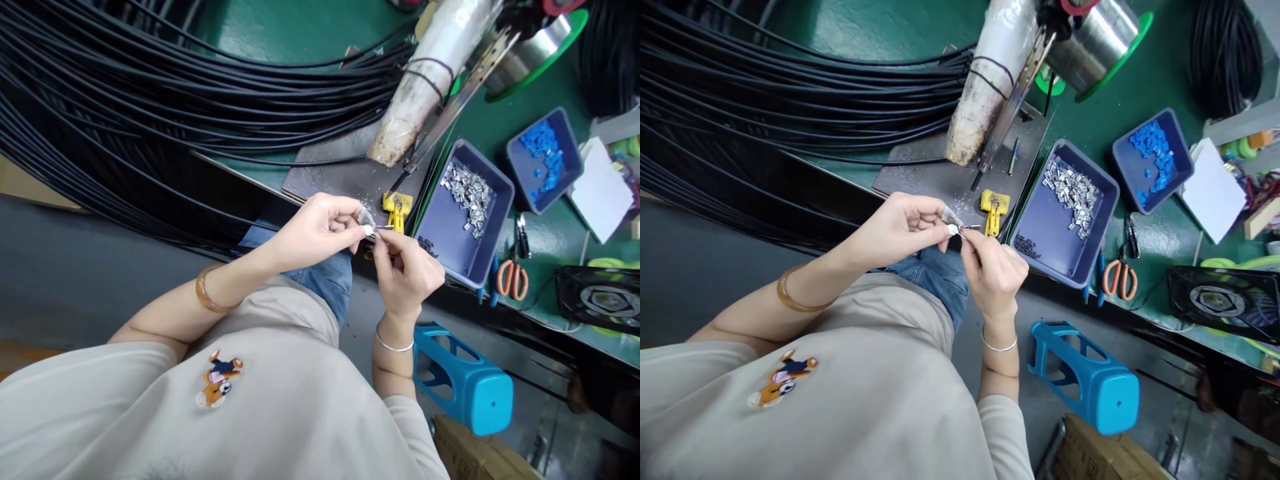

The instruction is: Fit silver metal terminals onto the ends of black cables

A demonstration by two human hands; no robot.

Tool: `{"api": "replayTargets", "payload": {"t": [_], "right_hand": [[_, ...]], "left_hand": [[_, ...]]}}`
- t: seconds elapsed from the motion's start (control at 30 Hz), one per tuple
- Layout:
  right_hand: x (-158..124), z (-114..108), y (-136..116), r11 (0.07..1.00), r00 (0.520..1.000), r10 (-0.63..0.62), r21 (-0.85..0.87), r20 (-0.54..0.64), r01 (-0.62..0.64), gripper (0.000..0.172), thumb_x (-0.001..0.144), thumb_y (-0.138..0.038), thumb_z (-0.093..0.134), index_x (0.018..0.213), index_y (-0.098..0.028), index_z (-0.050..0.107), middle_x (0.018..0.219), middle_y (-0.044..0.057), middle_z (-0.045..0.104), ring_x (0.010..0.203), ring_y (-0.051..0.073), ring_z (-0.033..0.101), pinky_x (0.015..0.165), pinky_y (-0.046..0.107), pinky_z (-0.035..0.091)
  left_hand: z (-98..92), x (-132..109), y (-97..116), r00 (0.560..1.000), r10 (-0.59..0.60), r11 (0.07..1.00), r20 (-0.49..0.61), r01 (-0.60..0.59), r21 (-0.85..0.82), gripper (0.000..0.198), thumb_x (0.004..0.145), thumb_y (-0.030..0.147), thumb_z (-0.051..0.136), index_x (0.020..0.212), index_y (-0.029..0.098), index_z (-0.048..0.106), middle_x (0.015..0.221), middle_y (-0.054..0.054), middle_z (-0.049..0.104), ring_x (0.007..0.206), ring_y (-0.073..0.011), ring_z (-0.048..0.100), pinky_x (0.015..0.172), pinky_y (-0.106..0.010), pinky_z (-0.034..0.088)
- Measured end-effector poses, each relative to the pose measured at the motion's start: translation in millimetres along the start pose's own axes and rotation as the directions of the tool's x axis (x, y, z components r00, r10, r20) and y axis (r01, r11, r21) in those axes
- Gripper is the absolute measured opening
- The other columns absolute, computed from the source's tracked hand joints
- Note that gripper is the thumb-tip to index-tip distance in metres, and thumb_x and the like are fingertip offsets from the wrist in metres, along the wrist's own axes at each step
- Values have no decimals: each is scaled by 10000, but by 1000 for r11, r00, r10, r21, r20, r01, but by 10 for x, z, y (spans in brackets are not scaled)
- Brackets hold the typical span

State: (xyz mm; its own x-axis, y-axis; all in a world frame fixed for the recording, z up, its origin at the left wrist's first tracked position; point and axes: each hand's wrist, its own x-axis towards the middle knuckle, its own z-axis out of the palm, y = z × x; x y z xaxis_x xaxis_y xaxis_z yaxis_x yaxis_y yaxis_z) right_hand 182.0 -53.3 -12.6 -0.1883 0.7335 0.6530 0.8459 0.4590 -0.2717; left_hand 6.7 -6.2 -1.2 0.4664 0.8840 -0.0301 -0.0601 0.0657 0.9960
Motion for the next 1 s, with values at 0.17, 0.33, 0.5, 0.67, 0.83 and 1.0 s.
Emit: {"api": "replayTargets", "payload": {"t": [0.17,0.33,0.5,0.67,0.83,1.0], "right_hand": [[-22,-3,-54,942,960,277,209,-31,-265,63,916,-290,627,935,-230,629,629,-83,550,429,45,443,424,198,348],[-23,5,-29,946,926,276,245,-258,-213,49,910,-255,624,951,-254,598,690,-58,553,477,81,513,418,231,402],[30,106,7,994,980,15,112,-199,8,142,847,-120,680,920,-227,620,933,10,728,876,152,715,749,279,591],[45,193,33,993,990,-20,113,-143,37,132,872,-122,644,936,-233,612,1029,26,757,923,155,739,808,290,615],[83,197,50,997,991,-35,70,-132,44,117,876,-127,644,913,-230,601,1040,34,765,911,156,751,804,288,621],[139,160,57,997,992,-18,69,-124,26,111,871,-135,650,894,-231,600,1037,28,768,912,161,754,795,293,622]], "left_hand": [[-21,26,16,1000,-17,1000,13,17,-24,210,838,172,643,643,129,578,518,34,507,476,-39,421,460,-169,323],[-41,44,34,999,-39,998,9,40,-48,260,831,175,641,603,144,521,492,50,438,462,-37,362,448,-184,267],[-47,82,49,999,-50,996,2,50,-80,244,823,175,638,616,147,513,495,57,404,456,-34,325,434,-197,213],[-48,122,3,998,-37,997,-49,34,-69,218,827,192,642,649,153,523,520,48,433,468,-41,335,434,-208,215],[-24,150,-43,992,7,1000,-125,-7,-2,211,840,196,627,665,164,514,550,45,406,487,-49,334,451,-218,233],[-6,185,-25,986,61,995,-158,-47,89,201,840,190,617,667,168,517,557,40,394,500,-55,323,463,-218,248]]}}
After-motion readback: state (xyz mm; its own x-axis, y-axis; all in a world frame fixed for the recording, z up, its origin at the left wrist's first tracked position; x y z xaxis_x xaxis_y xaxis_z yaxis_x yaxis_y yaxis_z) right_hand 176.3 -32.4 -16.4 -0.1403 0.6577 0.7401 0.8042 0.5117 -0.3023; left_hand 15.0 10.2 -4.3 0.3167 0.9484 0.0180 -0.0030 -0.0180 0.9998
